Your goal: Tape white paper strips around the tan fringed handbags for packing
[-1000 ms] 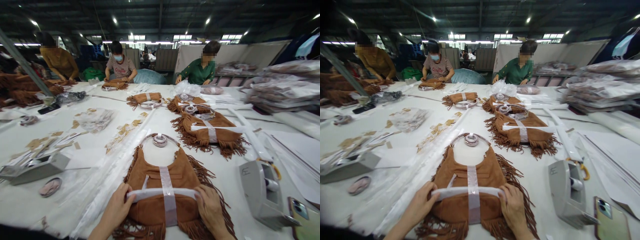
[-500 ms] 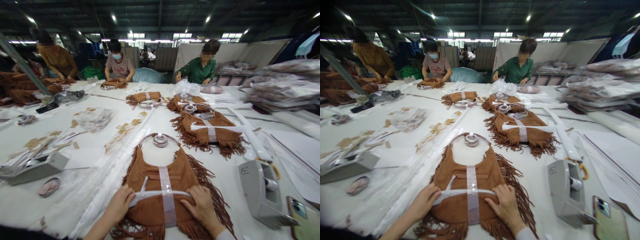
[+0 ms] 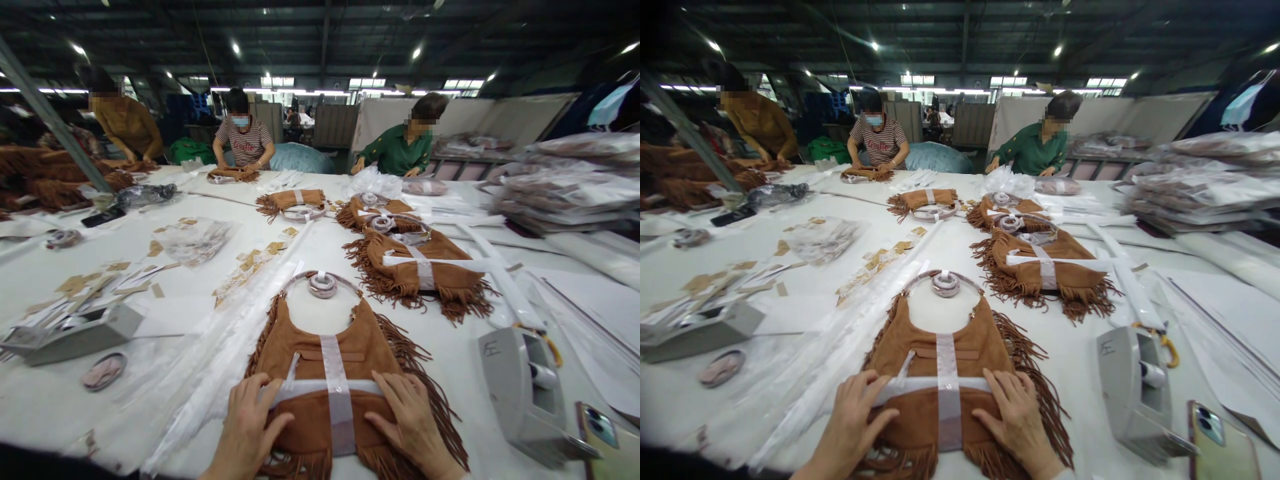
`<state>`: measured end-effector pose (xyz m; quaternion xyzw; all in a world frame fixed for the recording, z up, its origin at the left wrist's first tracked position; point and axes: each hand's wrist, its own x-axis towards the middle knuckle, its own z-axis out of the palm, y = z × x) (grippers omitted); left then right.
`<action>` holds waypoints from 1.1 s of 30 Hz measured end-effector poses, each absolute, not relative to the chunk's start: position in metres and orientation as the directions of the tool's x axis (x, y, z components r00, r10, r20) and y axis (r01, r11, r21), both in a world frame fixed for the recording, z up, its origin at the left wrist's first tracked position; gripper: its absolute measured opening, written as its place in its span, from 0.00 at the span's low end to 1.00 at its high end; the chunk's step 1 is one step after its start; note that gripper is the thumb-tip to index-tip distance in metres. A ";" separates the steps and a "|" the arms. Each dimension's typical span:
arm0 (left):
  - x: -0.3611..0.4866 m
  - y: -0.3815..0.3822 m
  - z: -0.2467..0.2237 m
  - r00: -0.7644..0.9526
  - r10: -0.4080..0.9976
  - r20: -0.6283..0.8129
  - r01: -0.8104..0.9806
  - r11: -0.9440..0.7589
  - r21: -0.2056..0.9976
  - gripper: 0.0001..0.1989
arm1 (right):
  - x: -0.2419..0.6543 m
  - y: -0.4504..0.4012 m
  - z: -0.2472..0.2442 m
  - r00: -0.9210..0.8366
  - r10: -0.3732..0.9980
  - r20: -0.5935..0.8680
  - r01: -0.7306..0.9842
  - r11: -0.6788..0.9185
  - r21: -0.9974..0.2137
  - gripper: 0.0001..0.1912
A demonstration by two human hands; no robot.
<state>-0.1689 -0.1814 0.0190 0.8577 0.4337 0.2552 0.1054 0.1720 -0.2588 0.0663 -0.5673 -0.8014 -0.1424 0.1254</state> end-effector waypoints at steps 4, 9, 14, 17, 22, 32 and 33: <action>-0.158 -0.187 0.011 0.519 0.764 0.384 0.691 -0.639 0.338 0.26 | 0.162 -0.256 0.070 -0.359 0.893 0.271 0.933 0.353 0.074 0.29; -0.152 -0.189 0.002 0.488 0.764 0.422 0.729 -0.622 0.285 0.25 | 0.157 -0.256 0.058 -0.266 0.926 0.268 0.961 0.278 -0.006 0.32; -0.151 -0.192 -0.005 0.504 0.732 0.458 0.717 -0.650 0.251 0.16 | 0.156 -0.258 0.052 -0.146 0.955 0.260 0.982 0.171 -0.078 0.30; -0.149 -0.193 -0.010 0.485 0.726 0.488 0.697 -0.658 0.286 0.12 | 0.154 -0.255 0.053 -0.118 0.967 0.224 0.984 0.144 -0.103 0.26; -0.146 -0.190 -0.015 0.424 0.772 0.474 0.653 -0.623 0.431 0.09 | 0.156 -0.254 0.046 -0.132 0.955 0.267 0.980 0.166 -0.111 0.20; -0.146 -0.176 -0.018 0.486 0.756 0.438 0.640 -0.649 0.412 0.10 | 0.149 -0.248 0.053 -0.095 0.947 0.306 0.989 0.126 -0.083 0.15; -0.147 -0.177 -0.019 0.479 0.758 0.441 0.631 -0.647 0.427 0.11 | 0.148 -0.251 0.058 -0.096 0.943 0.320 0.990 0.125 -0.071 0.14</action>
